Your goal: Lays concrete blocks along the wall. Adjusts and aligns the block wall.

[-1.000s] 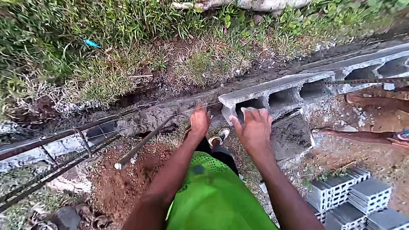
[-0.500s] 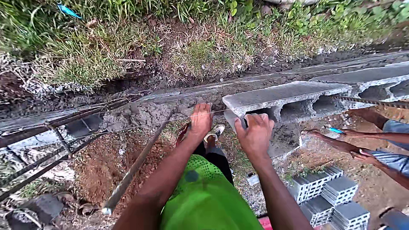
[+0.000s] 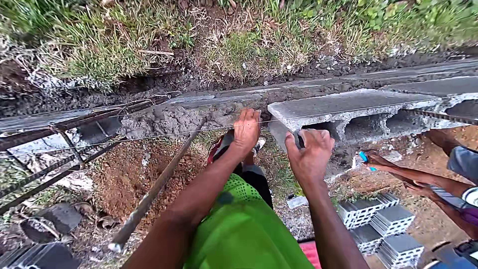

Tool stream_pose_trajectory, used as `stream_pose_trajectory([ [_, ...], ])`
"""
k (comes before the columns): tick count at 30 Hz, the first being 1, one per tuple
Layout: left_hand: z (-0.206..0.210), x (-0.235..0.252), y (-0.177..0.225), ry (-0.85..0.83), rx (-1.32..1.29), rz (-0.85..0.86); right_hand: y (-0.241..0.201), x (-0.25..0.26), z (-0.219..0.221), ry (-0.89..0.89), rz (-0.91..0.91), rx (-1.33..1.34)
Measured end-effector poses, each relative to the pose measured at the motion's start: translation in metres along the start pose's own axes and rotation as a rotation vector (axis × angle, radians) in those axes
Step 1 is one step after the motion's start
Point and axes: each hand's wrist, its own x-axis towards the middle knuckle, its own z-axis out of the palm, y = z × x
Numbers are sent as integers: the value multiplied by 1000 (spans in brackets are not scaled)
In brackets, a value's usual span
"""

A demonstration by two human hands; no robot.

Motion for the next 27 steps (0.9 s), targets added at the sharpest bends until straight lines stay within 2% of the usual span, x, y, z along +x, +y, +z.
stream_pose_trajectory([
  [4,-10,-21,15,-214,-81,-192,2,-1,1,9,-10,8],
  [9,6,-27,19,-413,-123,-260,3,-1,-1,-23,6,29],
  [21,17,-13,27,-572,-27,-256,3,0,-5,-32,2,37],
  [26,3,-33,15,-451,-66,-122,3,0,-5,-29,2,36],
  [27,4,-35,12,-469,-62,-124,3,-1,-5,-33,5,40],
])
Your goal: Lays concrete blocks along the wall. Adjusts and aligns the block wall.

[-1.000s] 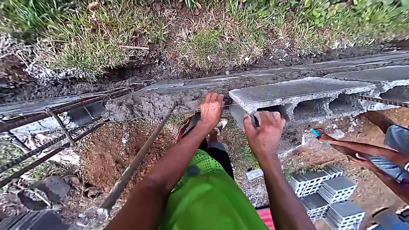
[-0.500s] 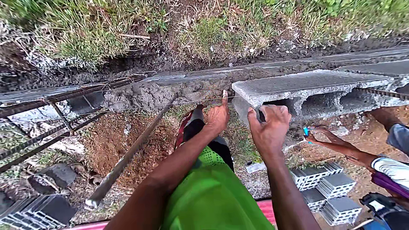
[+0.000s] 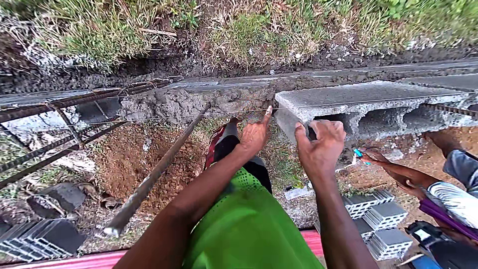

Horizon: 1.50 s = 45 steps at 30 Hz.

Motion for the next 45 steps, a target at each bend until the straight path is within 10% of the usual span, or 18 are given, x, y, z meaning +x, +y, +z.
stream_pose_trajectory([
  [15,-10,26,9,-76,-4,-11,1,1,-7,-15,-18,10],
  [22,-21,8,2,181,-68,8,1,1,-6,-10,-18,19],
  [45,11,-1,-4,-11,-108,-43,1,4,-7,-42,-10,28],
])
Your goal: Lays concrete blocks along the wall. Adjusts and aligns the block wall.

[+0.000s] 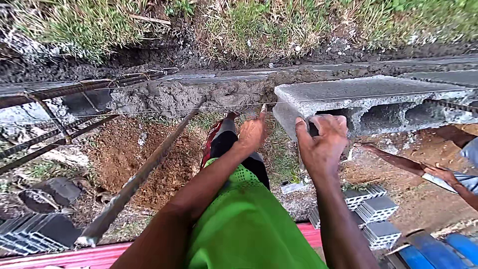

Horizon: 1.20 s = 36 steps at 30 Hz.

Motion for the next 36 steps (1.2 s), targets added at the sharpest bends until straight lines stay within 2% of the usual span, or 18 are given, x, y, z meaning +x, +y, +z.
stream_pose_trajectory([
  [5,13,13,-2,-17,-16,-8,0,0,-2,-3,5,1],
  [11,2,19,6,-76,-26,-14,-2,1,-2,-16,11,-6],
  [15,-7,3,0,28,-59,31,-2,0,-2,-12,15,-5],
  [22,15,24,5,-42,-69,27,-1,1,-3,-14,-3,-18],
  [25,7,19,6,-75,-61,16,-2,0,-2,-13,0,-16],
  [29,-11,10,13,126,-77,58,-1,2,-2,-10,-4,-21],
  [31,-18,18,15,167,-82,31,-2,2,-2,-13,-2,-13],
  [36,-36,43,15,100,-158,22,-1,2,-2,-22,7,-6],
])
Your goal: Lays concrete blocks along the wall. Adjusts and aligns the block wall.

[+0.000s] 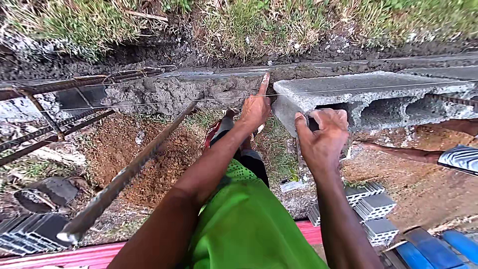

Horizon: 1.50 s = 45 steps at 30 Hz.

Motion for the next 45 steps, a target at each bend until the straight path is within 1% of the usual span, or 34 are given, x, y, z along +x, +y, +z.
stream_pose_trajectory([
  [5,9,-2,-6,14,-29,18,1,0,0,1,-7,6],
  [9,25,-2,-10,-45,-141,-7,0,1,0,5,-9,6],
  [11,29,-4,-11,-48,-171,-7,0,2,-1,0,-3,7],
  [15,31,-40,-16,19,-79,15,0,3,0,-6,-2,6],
  [17,36,-54,-23,-6,-37,-7,1,2,-1,-7,-5,7],
  [20,49,-44,-30,-80,-70,-21,1,3,-1,-15,-8,9],
  [24,58,-25,-21,-117,-180,-44,1,3,-2,-15,-18,11],
  [27,60,-24,-20,-129,-209,-51,3,3,-4,-23,-23,4],
  [32,48,-37,-20,-20,-176,10,3,5,-3,-24,-38,-1],
  [36,59,-24,-19,-66,-224,-18,3,6,-3,-29,-43,0],
  [39,61,-25,-22,-100,-221,-45,3,6,-2,-47,-37,-21],
  [45,45,-29,-8,-45,-141,-34,1,7,-3,-78,-39,-68],
])
